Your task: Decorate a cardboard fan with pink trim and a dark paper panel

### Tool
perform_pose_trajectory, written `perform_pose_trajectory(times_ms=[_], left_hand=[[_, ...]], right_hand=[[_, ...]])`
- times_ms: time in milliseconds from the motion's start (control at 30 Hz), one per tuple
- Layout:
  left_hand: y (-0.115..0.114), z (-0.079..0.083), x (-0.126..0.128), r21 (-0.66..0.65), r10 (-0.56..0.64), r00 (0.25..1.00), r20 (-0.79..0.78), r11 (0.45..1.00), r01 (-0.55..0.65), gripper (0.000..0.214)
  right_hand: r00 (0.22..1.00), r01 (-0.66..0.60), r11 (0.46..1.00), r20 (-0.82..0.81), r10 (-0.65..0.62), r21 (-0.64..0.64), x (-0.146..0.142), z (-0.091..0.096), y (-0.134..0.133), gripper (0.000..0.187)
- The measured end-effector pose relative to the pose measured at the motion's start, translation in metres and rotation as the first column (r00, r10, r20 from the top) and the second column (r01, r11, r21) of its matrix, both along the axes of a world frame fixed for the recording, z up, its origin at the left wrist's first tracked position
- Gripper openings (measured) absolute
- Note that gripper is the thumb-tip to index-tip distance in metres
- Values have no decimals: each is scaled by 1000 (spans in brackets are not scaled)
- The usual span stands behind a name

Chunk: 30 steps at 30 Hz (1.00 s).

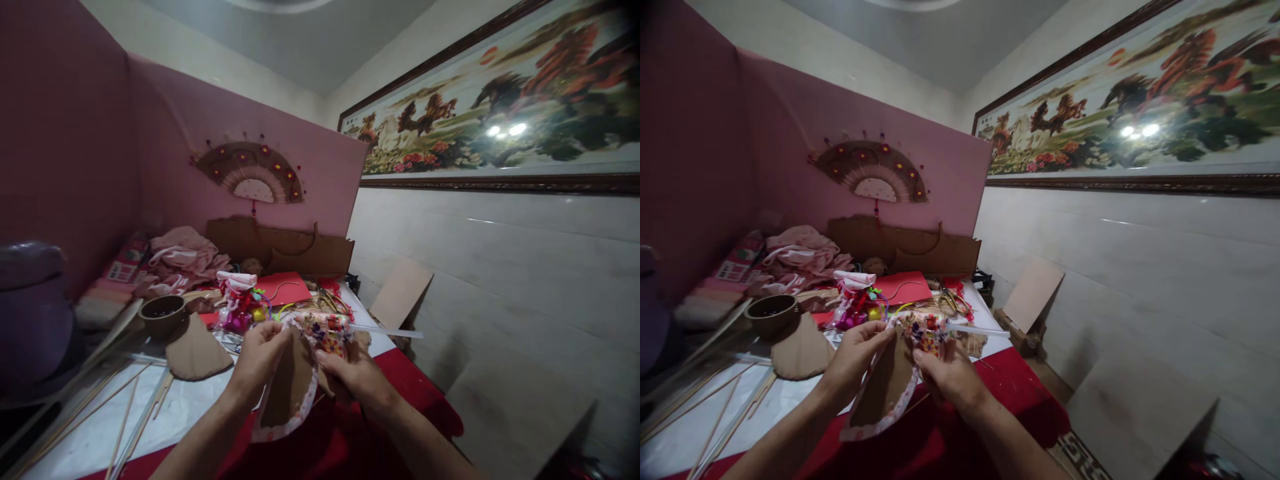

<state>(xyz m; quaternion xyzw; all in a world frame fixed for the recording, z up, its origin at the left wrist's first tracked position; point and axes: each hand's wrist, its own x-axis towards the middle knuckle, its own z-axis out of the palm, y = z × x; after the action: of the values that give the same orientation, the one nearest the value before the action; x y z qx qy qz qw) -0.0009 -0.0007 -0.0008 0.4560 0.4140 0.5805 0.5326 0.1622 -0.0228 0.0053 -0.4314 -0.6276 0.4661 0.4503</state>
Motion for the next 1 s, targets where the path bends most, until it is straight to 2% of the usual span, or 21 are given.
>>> perform_pose_trajectory(times_ms=[167,300,567,1000], left_hand=[[4,-5,-1,4,26,998,-63,1000,-25,26],[6,-8,-2,40,59,990,-132,998,-54,28],[2,-3,0,64,85,972,-221,995,-73,29],[2,-6,2,90,94,973,-211,993,-76,27]], right_hand=[[994,-75,996,77,78,-41,0,4,4,26],[989,-81,995,116,89,-65,-1,3,6,27],[976,-86,991,190,105,-106,1,5,7,34],[976,-78,992,194,95,-96,-1,8,3,37]])
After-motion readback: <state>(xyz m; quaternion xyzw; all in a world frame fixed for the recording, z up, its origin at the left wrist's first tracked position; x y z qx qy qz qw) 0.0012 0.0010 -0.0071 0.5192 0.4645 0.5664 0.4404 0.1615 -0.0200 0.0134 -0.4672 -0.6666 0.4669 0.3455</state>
